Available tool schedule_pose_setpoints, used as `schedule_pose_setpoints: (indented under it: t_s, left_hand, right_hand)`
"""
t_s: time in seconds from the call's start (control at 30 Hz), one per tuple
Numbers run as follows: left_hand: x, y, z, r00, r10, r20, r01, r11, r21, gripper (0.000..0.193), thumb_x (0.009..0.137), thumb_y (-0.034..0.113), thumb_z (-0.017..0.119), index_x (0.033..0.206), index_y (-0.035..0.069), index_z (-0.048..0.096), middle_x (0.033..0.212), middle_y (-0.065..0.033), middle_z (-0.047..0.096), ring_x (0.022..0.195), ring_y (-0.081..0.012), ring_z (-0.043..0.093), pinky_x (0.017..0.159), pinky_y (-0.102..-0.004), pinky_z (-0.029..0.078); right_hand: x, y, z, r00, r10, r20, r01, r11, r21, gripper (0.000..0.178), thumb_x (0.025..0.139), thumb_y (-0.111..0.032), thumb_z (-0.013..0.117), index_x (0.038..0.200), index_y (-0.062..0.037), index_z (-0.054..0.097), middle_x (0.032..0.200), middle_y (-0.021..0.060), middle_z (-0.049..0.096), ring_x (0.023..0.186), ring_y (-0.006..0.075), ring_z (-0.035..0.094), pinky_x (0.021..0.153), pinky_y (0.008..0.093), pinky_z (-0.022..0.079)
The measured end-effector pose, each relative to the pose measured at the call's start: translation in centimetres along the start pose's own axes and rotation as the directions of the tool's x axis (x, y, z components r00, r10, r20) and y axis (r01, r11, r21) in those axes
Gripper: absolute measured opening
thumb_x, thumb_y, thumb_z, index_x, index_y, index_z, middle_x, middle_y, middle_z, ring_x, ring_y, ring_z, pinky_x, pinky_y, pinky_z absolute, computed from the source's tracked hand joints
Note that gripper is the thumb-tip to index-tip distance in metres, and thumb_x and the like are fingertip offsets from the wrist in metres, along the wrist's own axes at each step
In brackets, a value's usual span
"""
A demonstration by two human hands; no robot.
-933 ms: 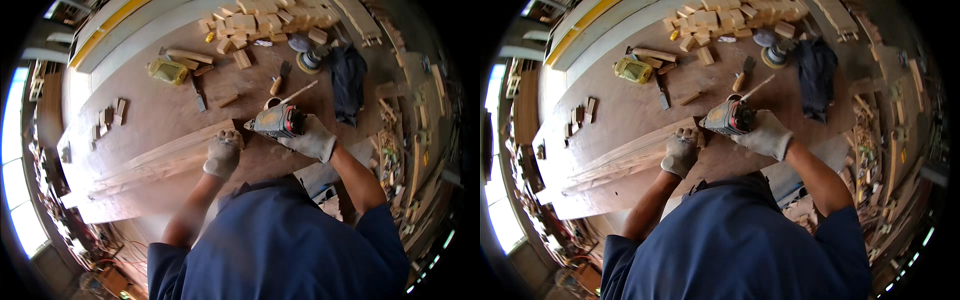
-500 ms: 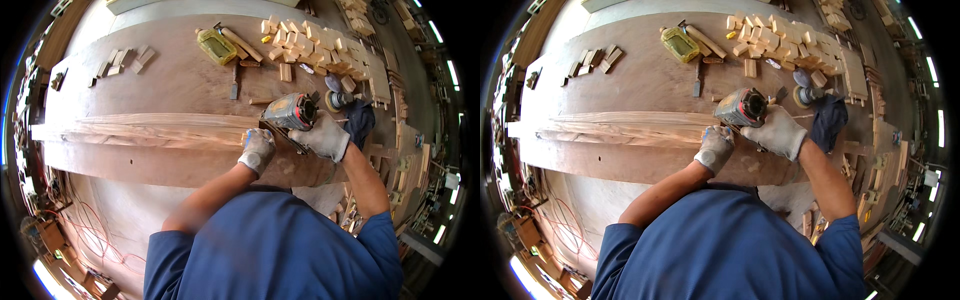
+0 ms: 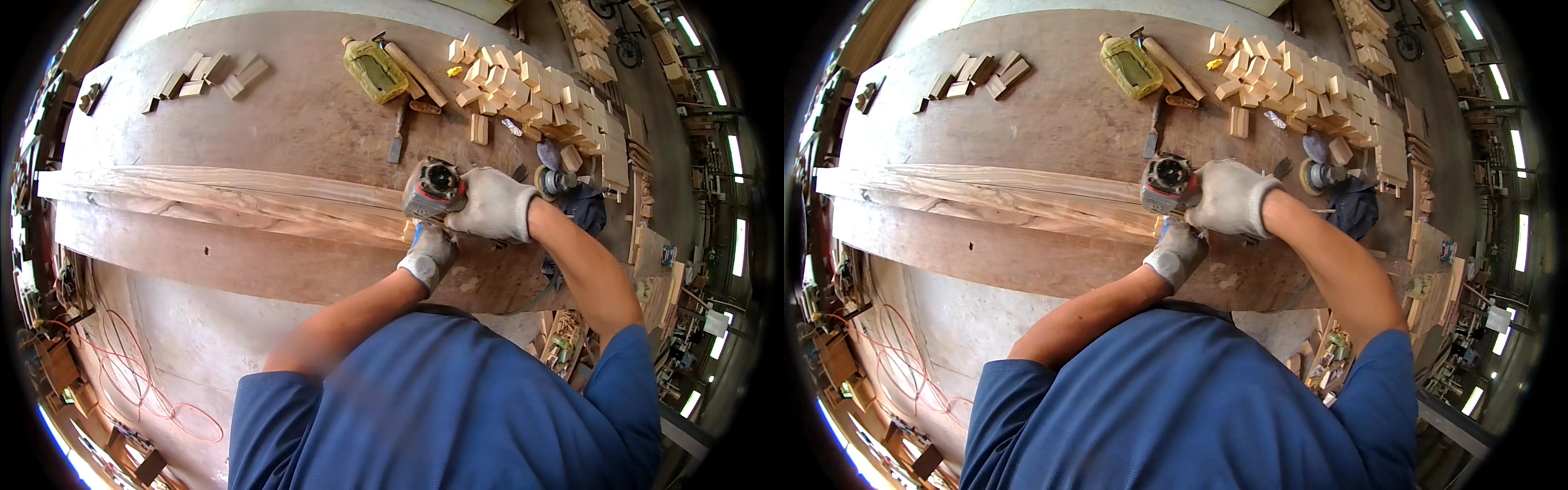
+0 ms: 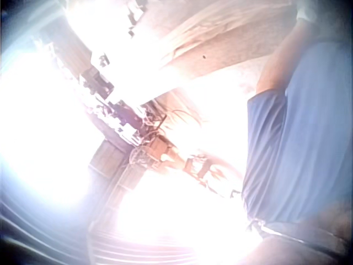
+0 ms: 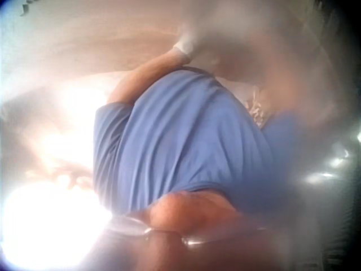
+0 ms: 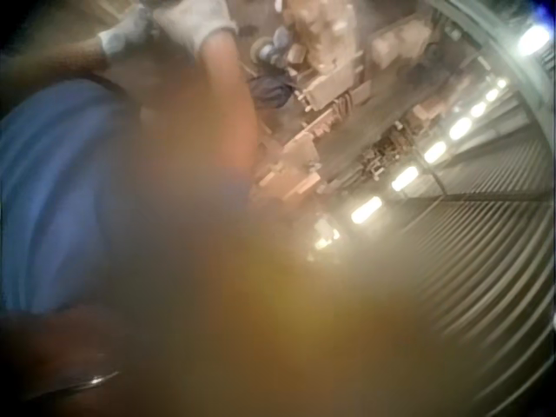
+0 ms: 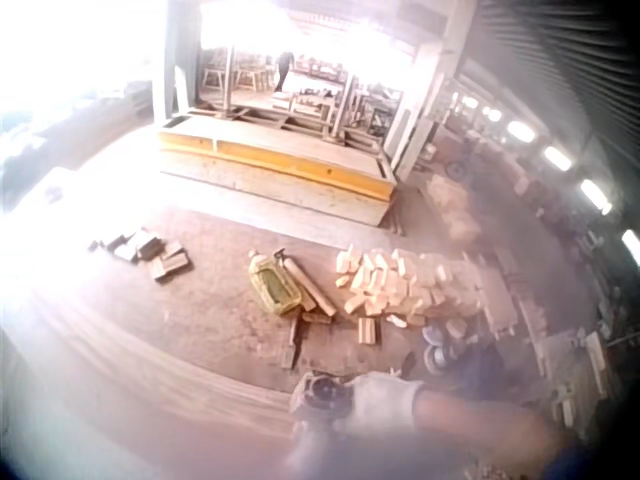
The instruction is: The person applies glue to small wooden blocks using a brush and attaches them to a long wooden plank using a nail gun. The person repeatedly picks up blocks, applies adhesive, and fastens them to the plank in a workshop setting.
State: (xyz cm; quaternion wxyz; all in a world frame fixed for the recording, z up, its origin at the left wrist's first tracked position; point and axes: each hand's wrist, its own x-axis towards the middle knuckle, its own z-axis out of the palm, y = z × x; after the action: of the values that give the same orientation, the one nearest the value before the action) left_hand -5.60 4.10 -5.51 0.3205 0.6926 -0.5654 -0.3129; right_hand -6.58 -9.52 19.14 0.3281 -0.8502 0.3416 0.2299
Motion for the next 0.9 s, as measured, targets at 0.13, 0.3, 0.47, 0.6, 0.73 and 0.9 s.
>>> schedule_pose_setpoints:
  t_s: [0.13, 0.3, 0.47, 0.6, 0.73, 0.9]
  left_hand:
    - [-0.2, -1.7, 1.3, 0.975, 0.145, 0.169, -0.194, 0.928, 0.319, 0.032, 0.099, 0.013, 0.055, 0.122, -0.003, 0.070, 0.113, -0.0209, 0.075, 0.107, -0.0413, 0.069, 0.093, -0.0515, 0.051]
    - [-0.8, 0.4, -1.5, 0.930, 0.315, 0.192, -0.364, 0.709, 0.603, 0.035, 0.095, 0.010, 0.058, 0.124, -0.004, 0.071, 0.117, -0.0214, 0.075, 0.106, -0.0380, 0.071, 0.092, -0.0496, 0.053]
    - [-0.7, 0.3, -1.5, 0.930, 0.307, 0.202, -0.366, 0.737, 0.568, 0.037, 0.096, 0.013, 0.057, 0.126, -0.004, 0.070, 0.120, -0.0236, 0.074, 0.108, -0.0381, 0.071, 0.092, -0.0494, 0.054]
    - [-0.2, 1.3, -2.7, 0.957, 0.249, 0.146, -0.288, 0.863, 0.415, 0.041, 0.100, 0.015, 0.051, 0.132, -0.007, 0.065, 0.126, -0.0294, 0.069, 0.115, -0.0411, 0.068, 0.102, -0.0511, 0.051]
    - [-0.5, 1.9, -3.4, 0.974, 0.199, 0.109, -0.226, 0.898, 0.378, 0.046, 0.104, 0.016, 0.046, 0.141, -0.009, 0.058, 0.138, -0.0340, 0.061, 0.131, -0.0434, 0.059, 0.115, -0.0519, 0.043]
    - [-0.4, 2.2, -3.3, 0.958, 0.203, 0.201, -0.280, 0.805, 0.523, 0.052, 0.105, 0.016, 0.044, 0.148, -0.012, 0.049, 0.150, -0.0357, 0.052, 0.139, -0.0495, 0.051, 0.120, -0.0563, 0.037]
  right_hand:
    - [2.3, -0.9, 0.1, 0.994, 0.048, 0.095, -0.032, 0.986, -0.163, 0.035, 0.077, -0.029, 0.075, 0.097, 0.0004, 0.076, 0.092, 0.0286, 0.074, 0.091, 0.0434, 0.073, 0.086, 0.0469, 0.058]
    - [3.6, -3.6, -0.8, 0.981, 0.079, 0.175, -0.029, 0.962, -0.273, 0.041, 0.076, -0.029, 0.076, 0.096, 0.0062, 0.078, 0.099, 0.0307, 0.074, 0.098, 0.0422, 0.075, 0.089, 0.0456, 0.059]
    - [5.7, -4.9, -0.8, 0.959, 0.068, 0.275, 0.038, 0.931, -0.364, 0.039, 0.077, -0.030, 0.076, 0.093, 0.0060, 0.078, 0.095, 0.0305, 0.075, 0.094, 0.0401, 0.076, 0.085, 0.0447, 0.059]
    - [6.6, -6.5, -0.8, 0.921, 0.123, 0.370, 0.045, 0.909, -0.415, 0.035, 0.079, -0.025, 0.074, 0.089, 0.0078, 0.079, 0.085, 0.0263, 0.076, 0.082, 0.0338, 0.078, 0.076, 0.0417, 0.061]
    - [6.7, -8.4, -1.3, 0.899, 0.151, 0.412, 0.054, 0.894, -0.445, 0.030, 0.081, -0.021, 0.072, 0.089, 0.0072, 0.079, 0.079, 0.0203, 0.078, 0.072, 0.0281, 0.078, 0.067, 0.0402, 0.061]
    - [6.8, -8.8, -1.2, 0.902, 0.121, 0.414, 0.094, 0.882, -0.462, 0.029, 0.081, -0.019, 0.071, 0.090, 0.0071, 0.079, 0.078, 0.0199, 0.077, 0.068, 0.0283, 0.077, 0.064, 0.0408, 0.061]
